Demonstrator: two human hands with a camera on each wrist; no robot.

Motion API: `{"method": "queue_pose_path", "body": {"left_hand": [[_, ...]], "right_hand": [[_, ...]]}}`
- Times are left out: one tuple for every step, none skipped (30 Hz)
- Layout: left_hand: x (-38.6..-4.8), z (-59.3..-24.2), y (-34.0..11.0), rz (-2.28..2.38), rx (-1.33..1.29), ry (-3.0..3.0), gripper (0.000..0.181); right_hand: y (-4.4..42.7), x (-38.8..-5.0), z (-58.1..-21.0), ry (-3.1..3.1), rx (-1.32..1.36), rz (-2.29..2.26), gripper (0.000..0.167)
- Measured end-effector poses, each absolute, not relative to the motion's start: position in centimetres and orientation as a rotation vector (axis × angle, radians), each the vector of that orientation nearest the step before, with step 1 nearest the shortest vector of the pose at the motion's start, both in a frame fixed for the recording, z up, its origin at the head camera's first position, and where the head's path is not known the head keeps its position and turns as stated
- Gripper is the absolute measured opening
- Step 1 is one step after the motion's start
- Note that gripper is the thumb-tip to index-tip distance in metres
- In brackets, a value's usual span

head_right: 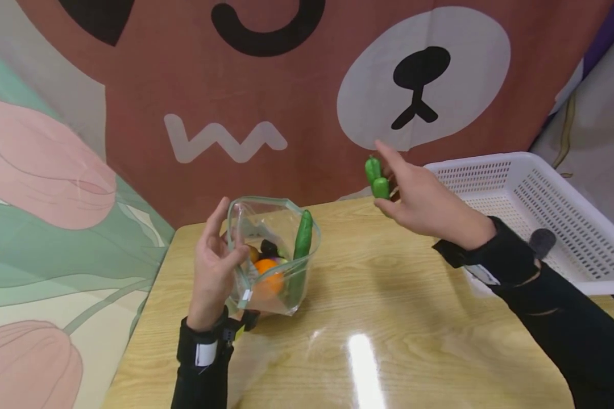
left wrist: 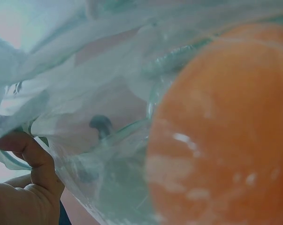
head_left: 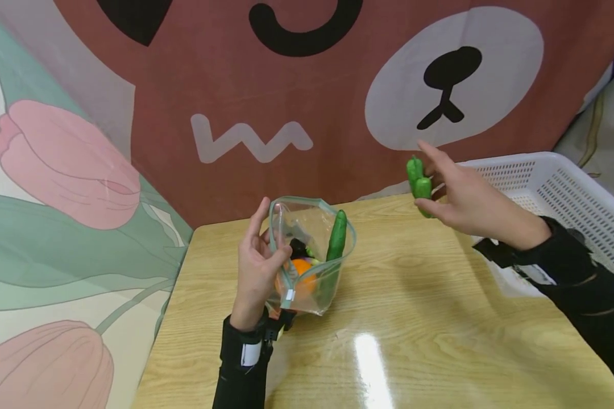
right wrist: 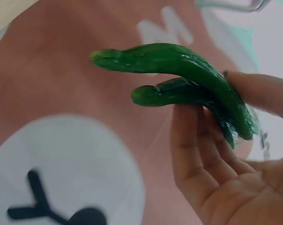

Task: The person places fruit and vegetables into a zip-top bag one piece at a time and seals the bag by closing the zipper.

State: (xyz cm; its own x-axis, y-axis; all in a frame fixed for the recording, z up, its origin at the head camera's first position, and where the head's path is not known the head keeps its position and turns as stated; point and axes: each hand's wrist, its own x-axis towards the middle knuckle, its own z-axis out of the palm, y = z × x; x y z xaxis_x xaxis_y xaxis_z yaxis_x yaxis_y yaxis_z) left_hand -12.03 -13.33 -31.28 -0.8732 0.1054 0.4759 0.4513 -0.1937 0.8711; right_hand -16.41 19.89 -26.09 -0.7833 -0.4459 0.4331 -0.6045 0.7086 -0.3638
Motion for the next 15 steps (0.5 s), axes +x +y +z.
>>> {"method": "queue_pose_path", "body": {"left_hand": [[-12.0, -31.3, -13.3, -2.165, -0.651, -1.829, 0.078], [-12.0, -31.3, -13.3, -2.165, -0.649, -1.831, 0.078], [-12.0, -31.4, -13.3, -2.166, -0.648, -1.832, 0.078], [-11.9, -31.4, -13.3, -2.168, -0.647, -1.831, 0.078], [-11.9, -31.5, -13.3, -2.169, -0.646, -1.83, 0.078], [-11.9, -31.5, -13.3, -2.171, -0.646, -1.829, 0.078], [-11.9, -31.5, -13.3, -2.173, -0.648, -1.826, 0.078], [-11.9, -31.5, -13.3, -2.174, -0.65, -1.824, 0.078], [-11.9, -31.5, -13.3, -2.173, -0.654, -1.823, 0.078], [-11.9, -31.4, -13.3, -2.174, -0.657, -1.822, 0.078], [-11.8, -31.4, -13.3, -2.175, -0.66, -1.821, 0.078], [-11.8, -31.4, -13.3, -2.177, -0.663, -1.819, 0.078], [-11.8, -31.4, -13.3, -2.177, -0.666, -1.818, 0.078], [-11.8, -31.4, -13.3, -2.179, -0.667, -1.819, 0.078], [-11.8, -31.3, -13.3, -2.18, -0.669, -1.819, 0.078]], "right_hand": [[19.1, -16.3, -26.0, -2.594, 0.839, 0.749, 0.094], [18.4, -16.2, -25.8, -2.586, 0.862, 0.787, 0.092], [17.6, -16.1, -25.7, -2.579, 0.883, 0.819, 0.089], [16.9, -16.0, -25.7, -2.57, 0.911, 0.852, 0.086], [16.2, -16.0, -25.6, -2.563, 0.946, 0.885, 0.082], [15.5, -16.0, -25.7, -2.545, 0.992, 0.911, 0.078], [14.9, -16.0, -25.8, -2.526, 1.035, 0.926, 0.074], [14.2, -16.0, -25.9, -2.508, 1.079, 0.942, 0.071], [13.5, -16.1, -26.1, -2.486, 1.123, 0.956, 0.069], [12.9, -16.1, -26.2, -2.469, 1.169, 0.981, 0.067], [12.3, -16.1, -26.4, -2.45, 1.216, 1.005, 0.065], [11.6, -16.1, -26.5, -2.433, 1.256, 1.031, 0.062], [11.0, -16.1, -26.7, -2.431, 1.284, 1.05, 0.06], [10.4, -16.0, -26.8, -2.432, 1.311, 1.074, 0.057], [9.8, -16.1, -27.1, -2.443, 1.33, 1.101, 0.054]]}}
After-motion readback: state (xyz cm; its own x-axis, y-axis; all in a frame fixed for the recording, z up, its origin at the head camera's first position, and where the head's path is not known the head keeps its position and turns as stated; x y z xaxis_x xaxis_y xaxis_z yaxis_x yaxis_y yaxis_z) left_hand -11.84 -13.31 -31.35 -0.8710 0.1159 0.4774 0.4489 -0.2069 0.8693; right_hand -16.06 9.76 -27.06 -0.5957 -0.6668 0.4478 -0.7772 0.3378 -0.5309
